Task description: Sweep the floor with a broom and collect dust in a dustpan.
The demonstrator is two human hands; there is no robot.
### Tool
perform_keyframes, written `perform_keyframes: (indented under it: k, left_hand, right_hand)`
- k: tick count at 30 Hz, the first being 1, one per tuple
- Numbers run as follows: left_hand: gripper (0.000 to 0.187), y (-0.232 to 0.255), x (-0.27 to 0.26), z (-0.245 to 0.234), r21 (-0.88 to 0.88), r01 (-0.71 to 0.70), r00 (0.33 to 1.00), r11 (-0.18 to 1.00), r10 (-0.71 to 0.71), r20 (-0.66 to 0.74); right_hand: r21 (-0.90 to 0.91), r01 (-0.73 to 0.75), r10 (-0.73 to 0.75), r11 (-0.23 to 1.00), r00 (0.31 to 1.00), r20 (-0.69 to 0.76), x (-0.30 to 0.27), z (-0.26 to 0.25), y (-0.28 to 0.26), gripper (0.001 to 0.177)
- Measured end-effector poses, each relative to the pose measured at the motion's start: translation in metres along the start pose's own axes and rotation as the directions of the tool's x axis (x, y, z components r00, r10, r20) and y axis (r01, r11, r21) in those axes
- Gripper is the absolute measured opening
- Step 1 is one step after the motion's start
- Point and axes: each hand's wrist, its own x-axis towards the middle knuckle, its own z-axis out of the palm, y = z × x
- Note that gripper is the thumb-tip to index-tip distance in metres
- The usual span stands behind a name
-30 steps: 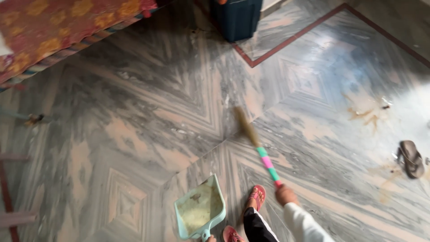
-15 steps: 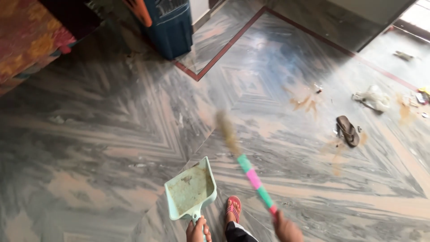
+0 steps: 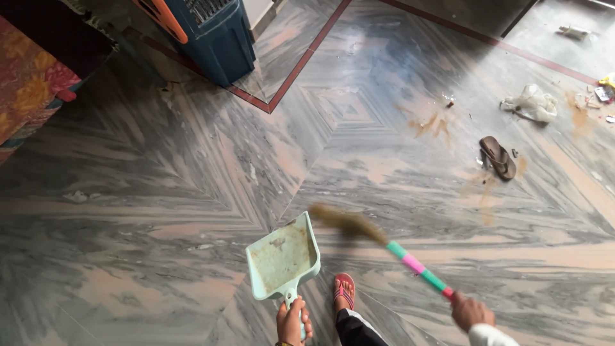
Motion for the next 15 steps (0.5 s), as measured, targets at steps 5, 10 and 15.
perform_keyframes:
  k: [5, 10, 15]
  left_hand:
    - [0.026, -0.002, 0.005, -0.017, 0.045, 0.005, 1.0, 0.999, -0.005, 0.002]
    - [0.024, 0.008, 0.002, -0.016, 0.042, 0.054, 0.996, 0.998, -0.051, -0.068]
    - [0.024, 0.015, -0.005, -0.012, 0.005, 0.046, 0.994, 0.999, -0.045, -0.099]
  right_hand:
    - [0.284, -0.25, 0.234, 0.926, 0.968, 0.09, 0.036, -0.079, -0.009, 0.038]
    - [0.348, -0.06, 0.15, 0.936, 0.959, -0.238, 0.035, -0.109, -0.043, 0.034]
    - [0.171, 0.277, -0.235, 0.946, 0.945, -0.229, -0.025, -0.058, -0.083, 0.031]
